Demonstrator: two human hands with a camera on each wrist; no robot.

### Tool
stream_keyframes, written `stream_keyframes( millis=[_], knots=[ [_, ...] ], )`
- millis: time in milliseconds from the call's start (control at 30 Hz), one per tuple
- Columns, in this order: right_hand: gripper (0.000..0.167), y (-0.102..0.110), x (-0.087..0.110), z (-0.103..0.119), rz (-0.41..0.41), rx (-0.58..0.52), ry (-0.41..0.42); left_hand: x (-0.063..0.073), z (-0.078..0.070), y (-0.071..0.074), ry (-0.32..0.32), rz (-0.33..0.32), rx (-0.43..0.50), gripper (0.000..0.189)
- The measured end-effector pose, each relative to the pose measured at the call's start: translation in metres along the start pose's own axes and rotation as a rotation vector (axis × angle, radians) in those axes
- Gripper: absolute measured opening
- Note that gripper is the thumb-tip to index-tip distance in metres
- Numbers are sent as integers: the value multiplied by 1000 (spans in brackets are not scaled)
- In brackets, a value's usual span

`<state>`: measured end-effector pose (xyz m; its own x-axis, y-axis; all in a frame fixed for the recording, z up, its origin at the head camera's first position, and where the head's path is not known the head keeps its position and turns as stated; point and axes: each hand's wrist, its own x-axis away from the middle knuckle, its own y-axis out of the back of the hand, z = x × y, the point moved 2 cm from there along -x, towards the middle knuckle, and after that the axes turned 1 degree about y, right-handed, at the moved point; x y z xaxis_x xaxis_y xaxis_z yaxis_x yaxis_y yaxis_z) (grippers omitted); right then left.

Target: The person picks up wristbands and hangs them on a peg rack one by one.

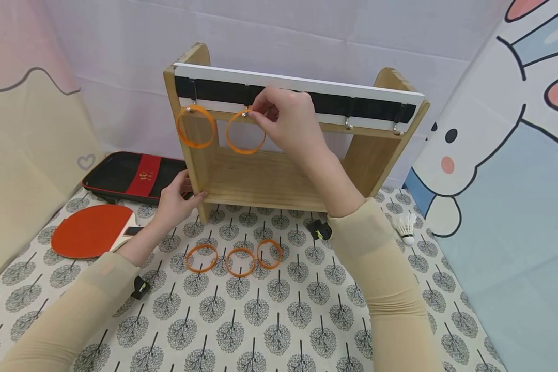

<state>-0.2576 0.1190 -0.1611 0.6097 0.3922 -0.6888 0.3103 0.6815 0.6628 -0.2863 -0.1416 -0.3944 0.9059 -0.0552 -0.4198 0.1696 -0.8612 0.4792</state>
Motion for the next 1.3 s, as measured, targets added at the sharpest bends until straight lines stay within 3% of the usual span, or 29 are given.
stream_keyframes(
  millis=[233,467,633,900,1067,1300],
  knots=[
    [11,-1,1,-1,26,26,28,0,0,0,-4,2,5,59],
    [13,10,6,7,-10,-3,65,0,-1,0,-12,-2,2,58],
    [12,16,19,17,-48,-15,154,1,-2,3,-31,-11,3,59],
    [9,13,49,22,-57,-18,371,1,-5,3,-23,-8,8,59],
    [15,-1,75,13,13,-66,343,1,-6,2,-29,-12,8,59],
    [19,-34,116,-11,111,-140,220,0,-7,1,-32,-12,12,58]
  ],
)
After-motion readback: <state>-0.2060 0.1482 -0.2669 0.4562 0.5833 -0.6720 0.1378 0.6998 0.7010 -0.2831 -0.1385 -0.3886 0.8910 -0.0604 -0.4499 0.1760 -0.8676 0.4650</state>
